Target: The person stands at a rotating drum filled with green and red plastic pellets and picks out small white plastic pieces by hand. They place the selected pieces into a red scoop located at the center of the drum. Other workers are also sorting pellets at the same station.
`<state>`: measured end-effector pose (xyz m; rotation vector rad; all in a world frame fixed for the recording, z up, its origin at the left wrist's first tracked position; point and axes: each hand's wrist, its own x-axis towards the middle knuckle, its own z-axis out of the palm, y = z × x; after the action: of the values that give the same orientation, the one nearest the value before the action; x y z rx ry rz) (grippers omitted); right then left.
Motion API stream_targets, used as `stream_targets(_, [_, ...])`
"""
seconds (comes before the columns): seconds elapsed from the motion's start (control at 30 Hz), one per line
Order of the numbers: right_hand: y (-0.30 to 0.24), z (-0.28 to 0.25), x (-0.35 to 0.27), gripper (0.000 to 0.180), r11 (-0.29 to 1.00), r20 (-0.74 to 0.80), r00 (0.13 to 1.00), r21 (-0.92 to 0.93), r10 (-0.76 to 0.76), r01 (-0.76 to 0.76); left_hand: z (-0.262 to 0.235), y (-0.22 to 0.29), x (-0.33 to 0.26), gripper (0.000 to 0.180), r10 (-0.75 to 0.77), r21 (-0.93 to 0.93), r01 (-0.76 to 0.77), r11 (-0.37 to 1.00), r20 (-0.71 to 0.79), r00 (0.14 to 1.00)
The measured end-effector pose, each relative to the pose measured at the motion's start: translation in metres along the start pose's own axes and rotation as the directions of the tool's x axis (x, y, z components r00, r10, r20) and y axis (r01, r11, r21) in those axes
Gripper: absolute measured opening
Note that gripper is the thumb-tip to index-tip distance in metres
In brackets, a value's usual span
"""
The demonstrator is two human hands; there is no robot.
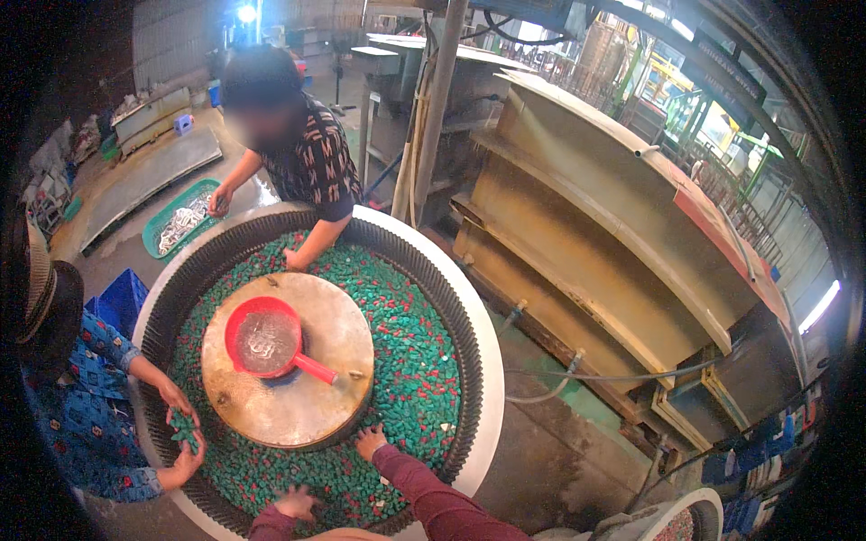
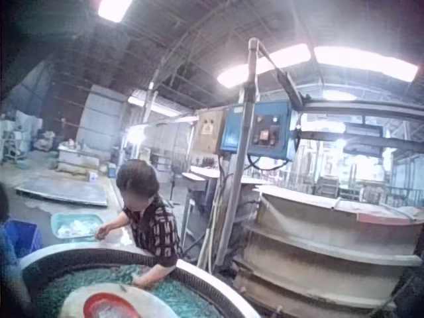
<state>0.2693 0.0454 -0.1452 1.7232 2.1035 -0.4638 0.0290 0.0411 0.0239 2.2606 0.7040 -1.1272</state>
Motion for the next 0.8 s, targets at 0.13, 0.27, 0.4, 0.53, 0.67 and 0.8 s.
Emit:
stream_targets(0.13, [0.005, 0.009, 0.009, 0.031, 0.997, -0.131, 0.99, -0.068, -0.053, 0.044, 0.042, -0.041, 0.102, 0.059, -0.084, -0.355, -0.178, 0.918, -0.613, 0.786])
stream_targets(0.27, [0.0, -0.022, 0.0, 0.035, 0.997, 0.101, 0.994, -0.051, -0.047, 0.052, 0.021, -0.023, 0.168, 0.055, -0.298, -0.599, -0.126, 0.79, -0.557, 0.775])
stream_targets(0.4, [0.015, -0.013, 0.005, 0.035, 0.978, -0.149, 0.967, -0.052, -0.206, 0.2, 0.03, -0.01, 0.243, 0.059, -0.412, -0.624, 0.047, 0.78, -0.455, 0.789])
stream_targets(0.53, [0.038, 0.017, 0.018, 0.038, 0.988, -0.092, 0.984, -0.02, -0.153, 0.152, 0.033, 0.009, 0.284, 0.06, -0.512, -0.672, 0.138, 0.727, -0.398, 0.762])
stream_targets(0.67, [0.023, -0.005, 0.02, 0.042, 0.996, -0.081, 0.993, 0.021, -0.083, 0.085, 0.057, -0.036, 0.309, 0.056, -0.436, -0.604, 0.233, 0.762, -0.214, 0.874])
stream_targets(0.8, [0.036, 0.006, -0.013, 0.048, 0.999, 0.176, 0.984, 0.012, -0.038, 0.036, 0.043, -0.021, 0.318, 0.052, -0.23, -0.491, 0.228, 0.841, 0.058, 0.971])
